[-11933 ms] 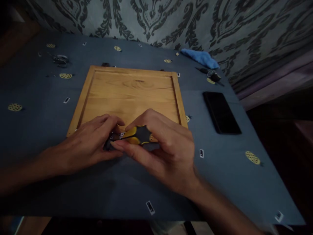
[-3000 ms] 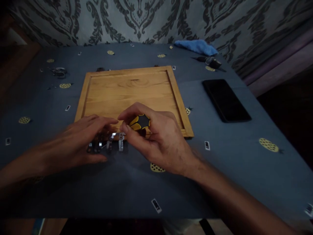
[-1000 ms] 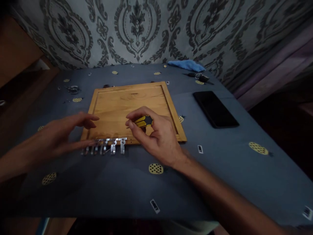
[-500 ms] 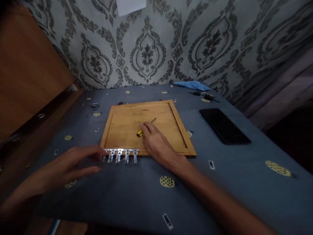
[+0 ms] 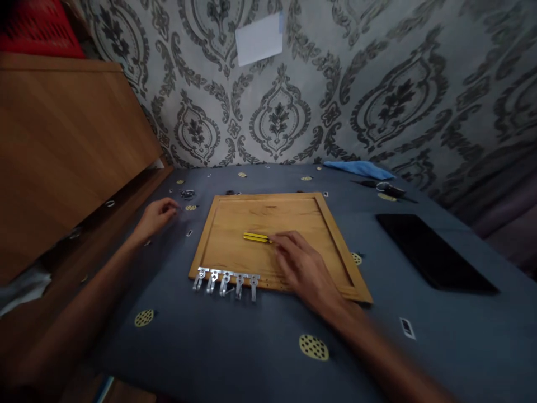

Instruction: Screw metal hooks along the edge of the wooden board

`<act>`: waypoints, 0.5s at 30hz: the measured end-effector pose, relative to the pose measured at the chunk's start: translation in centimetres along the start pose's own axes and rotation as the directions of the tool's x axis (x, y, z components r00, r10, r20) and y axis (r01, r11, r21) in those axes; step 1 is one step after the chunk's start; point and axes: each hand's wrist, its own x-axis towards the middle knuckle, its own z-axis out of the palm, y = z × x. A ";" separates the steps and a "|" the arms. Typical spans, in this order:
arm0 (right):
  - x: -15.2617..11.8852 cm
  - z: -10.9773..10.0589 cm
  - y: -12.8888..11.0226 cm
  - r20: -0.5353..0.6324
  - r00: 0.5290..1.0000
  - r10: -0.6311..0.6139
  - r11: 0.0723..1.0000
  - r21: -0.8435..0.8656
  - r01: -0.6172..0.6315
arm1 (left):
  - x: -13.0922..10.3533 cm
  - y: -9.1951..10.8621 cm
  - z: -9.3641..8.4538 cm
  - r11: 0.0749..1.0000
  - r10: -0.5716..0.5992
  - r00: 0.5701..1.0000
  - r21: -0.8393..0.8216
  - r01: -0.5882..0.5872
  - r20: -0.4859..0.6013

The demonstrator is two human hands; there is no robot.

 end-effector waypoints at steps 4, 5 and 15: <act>0.0 -0.8 0.0 -0.026 0.998 0.061 0.998 0.024 -0.061 | 3.4 -2.2 0.8 0.995 -0.083 0.983 0.045 0.091 -0.165; 0.0 -0.8 0.1 -0.035 0.997 0.070 0.997 0.024 -0.070 | 3.9 -2.5 1.1 0.994 -0.082 0.979 0.051 0.094 -0.189; -0.2 -0.7 1.1 -0.039 0.994 0.101 0.995 -0.013 -0.101 | 7.9 -3.3 2.0 0.989 0.037 0.957 0.146 0.006 -0.289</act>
